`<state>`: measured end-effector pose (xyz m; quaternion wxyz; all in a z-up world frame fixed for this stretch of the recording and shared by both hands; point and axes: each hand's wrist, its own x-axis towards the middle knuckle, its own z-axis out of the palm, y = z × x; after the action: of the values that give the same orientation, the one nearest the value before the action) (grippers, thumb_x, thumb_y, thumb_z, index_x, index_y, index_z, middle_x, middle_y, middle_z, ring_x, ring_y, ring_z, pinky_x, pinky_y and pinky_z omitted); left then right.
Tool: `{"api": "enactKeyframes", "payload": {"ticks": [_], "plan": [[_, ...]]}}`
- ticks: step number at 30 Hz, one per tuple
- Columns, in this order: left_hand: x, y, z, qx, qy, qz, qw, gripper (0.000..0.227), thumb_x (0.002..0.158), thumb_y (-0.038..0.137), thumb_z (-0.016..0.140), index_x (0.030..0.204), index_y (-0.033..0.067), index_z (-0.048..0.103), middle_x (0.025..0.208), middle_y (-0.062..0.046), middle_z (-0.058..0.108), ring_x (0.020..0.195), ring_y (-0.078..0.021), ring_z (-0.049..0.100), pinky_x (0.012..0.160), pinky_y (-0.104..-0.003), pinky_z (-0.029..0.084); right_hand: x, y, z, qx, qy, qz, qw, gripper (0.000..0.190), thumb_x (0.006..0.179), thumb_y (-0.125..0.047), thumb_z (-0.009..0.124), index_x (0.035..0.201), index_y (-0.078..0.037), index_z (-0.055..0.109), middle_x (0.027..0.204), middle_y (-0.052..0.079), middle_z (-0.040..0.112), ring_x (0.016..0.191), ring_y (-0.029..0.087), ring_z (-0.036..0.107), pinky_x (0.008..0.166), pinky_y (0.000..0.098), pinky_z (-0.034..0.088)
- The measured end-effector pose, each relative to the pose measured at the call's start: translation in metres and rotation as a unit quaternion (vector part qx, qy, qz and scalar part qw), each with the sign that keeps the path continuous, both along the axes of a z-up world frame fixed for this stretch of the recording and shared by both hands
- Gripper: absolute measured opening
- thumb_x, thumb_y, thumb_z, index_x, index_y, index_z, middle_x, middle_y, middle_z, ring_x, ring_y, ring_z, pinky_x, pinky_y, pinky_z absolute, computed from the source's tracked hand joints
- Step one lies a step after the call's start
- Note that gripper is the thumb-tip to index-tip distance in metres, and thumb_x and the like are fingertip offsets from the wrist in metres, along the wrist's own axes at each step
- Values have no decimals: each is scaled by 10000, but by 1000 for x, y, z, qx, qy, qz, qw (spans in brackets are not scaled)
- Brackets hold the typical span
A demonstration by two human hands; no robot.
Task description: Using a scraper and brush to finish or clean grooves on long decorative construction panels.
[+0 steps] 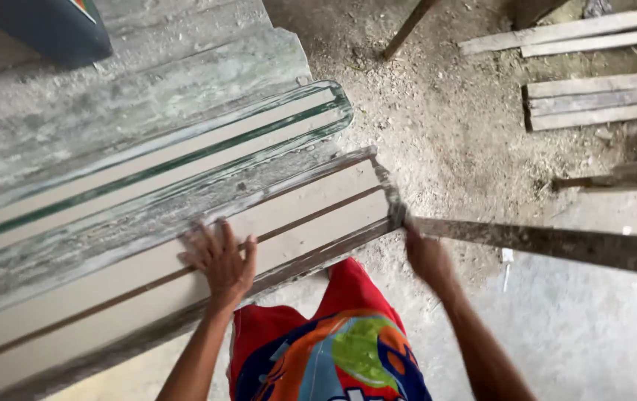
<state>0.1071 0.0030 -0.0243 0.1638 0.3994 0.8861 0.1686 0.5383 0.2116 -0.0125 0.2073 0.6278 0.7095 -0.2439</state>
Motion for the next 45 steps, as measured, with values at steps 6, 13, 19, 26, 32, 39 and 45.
{"api": "enactKeyframes", "payload": {"ticks": [6,13,19,26,32,39,45], "plan": [[134,96,26,64,41,-32,997,810,1015,636,357,1576,57,431,1701,-259,149,1564,-465,37,1122,-799,-55,-36,50,45,114,164,137,970,418,980,-208,549,1390,-135,576,629,236,631,543,433,645,470,561,497],[159,161,20,61,103,19,993,651,1057,536,418,1579,150,478,1727,-199,233,1582,-481,156,1196,-771,35,2,89,10,172,197,220,940,345,1050,-255,558,1387,-185,538,696,241,648,587,438,625,523,572,486],[177,139,35,28,115,1,993,692,1040,583,406,1568,144,482,1699,-198,233,1566,-452,169,1175,-780,39,-29,91,62,61,242,140,958,417,1048,-261,526,1459,-190,540,719,273,653,614,467,656,560,559,516],[171,143,27,64,108,13,992,694,1008,585,417,1541,147,487,1681,-198,251,1549,-458,168,1164,-781,49,-4,97,12,97,163,230,954,375,1033,-251,525,1382,-131,592,758,276,674,632,470,651,546,582,490],[171,147,39,58,126,6,990,698,995,564,459,1547,138,495,1686,-196,257,1556,-441,159,1169,-770,68,-42,121,53,82,193,200,957,429,990,-230,539,1404,-124,576,769,270,689,698,478,674,600,576,522],[185,136,34,43,98,9,994,676,1002,564,465,1547,165,491,1685,-176,267,1563,-434,159,1181,-765,51,-73,122,99,19,204,233,951,464,992,-217,543,1452,-161,555,792,276,679,712,468,690,621,567,533],[180,140,31,34,98,14,995,702,950,569,458,1522,164,492,1673,-183,253,1545,-425,154,1158,-760,53,-30,131,47,48,321,226,918,475,969,-198,595,1441,-141,593,731,186,685,580,258,663,501,450,531]]}}
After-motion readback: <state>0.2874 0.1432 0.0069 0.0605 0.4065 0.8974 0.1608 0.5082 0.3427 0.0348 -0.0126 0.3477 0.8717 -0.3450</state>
